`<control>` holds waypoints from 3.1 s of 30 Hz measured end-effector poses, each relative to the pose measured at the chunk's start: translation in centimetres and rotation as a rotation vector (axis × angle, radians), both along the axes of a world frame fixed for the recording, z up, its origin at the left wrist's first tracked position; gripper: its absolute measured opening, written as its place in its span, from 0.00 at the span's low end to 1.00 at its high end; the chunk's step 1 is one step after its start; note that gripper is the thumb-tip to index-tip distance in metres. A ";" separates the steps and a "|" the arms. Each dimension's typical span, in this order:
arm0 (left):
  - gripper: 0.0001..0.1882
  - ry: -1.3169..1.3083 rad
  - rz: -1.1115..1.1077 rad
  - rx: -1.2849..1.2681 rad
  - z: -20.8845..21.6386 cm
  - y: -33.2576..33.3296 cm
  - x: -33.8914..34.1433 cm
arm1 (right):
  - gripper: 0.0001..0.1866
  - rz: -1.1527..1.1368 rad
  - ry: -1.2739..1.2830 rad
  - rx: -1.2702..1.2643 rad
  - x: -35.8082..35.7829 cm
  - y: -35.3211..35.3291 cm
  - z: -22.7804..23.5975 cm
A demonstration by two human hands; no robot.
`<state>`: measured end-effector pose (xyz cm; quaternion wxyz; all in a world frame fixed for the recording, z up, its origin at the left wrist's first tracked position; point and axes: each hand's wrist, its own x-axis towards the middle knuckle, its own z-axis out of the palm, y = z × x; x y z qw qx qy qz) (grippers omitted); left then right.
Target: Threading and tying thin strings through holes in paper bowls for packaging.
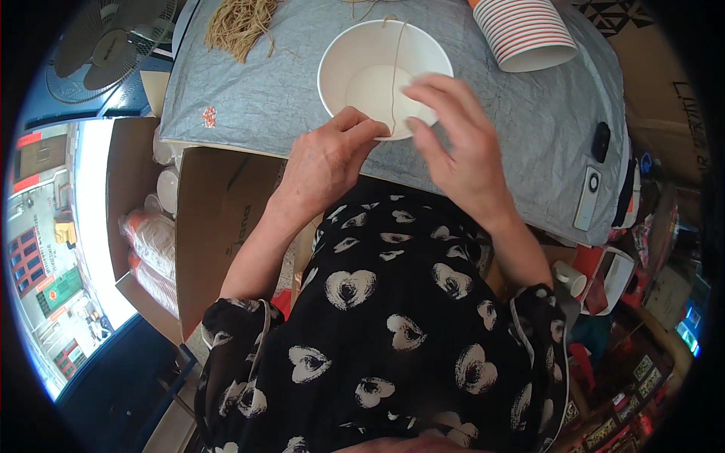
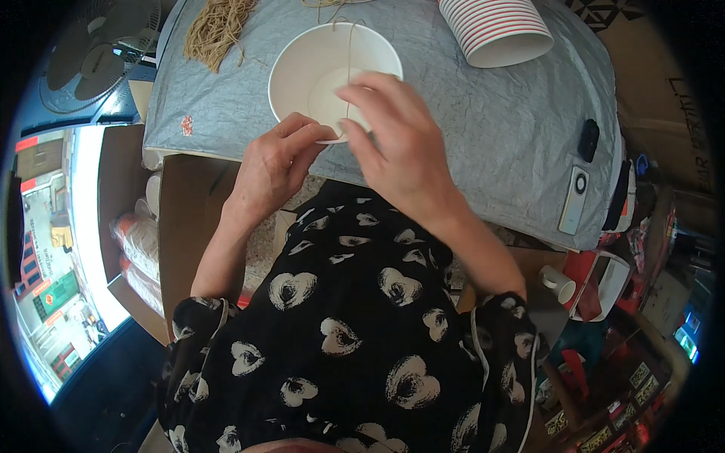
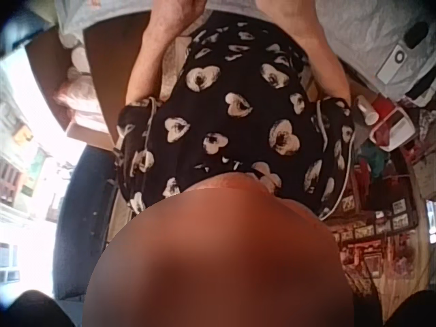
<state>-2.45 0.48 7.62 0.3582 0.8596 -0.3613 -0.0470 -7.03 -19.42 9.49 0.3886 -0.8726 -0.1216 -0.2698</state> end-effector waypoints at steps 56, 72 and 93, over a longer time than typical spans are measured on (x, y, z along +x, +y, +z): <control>0.14 0.455 -0.069 -0.553 2.6 -0.1 3.1 | 0.04 0.186 0.397 0.177 0.6 -0.9 1.8; 0.19 0.818 -0.177 -0.601 2.0 0.7 2.9 | 0.04 0.410 0.615 0.165 4.9 -0.8 4.9; 0.08 0.818 -0.033 -0.630 0.5 -1.4 6.4 | 0.04 0.227 0.487 0.235 6.5 -1.8 2.8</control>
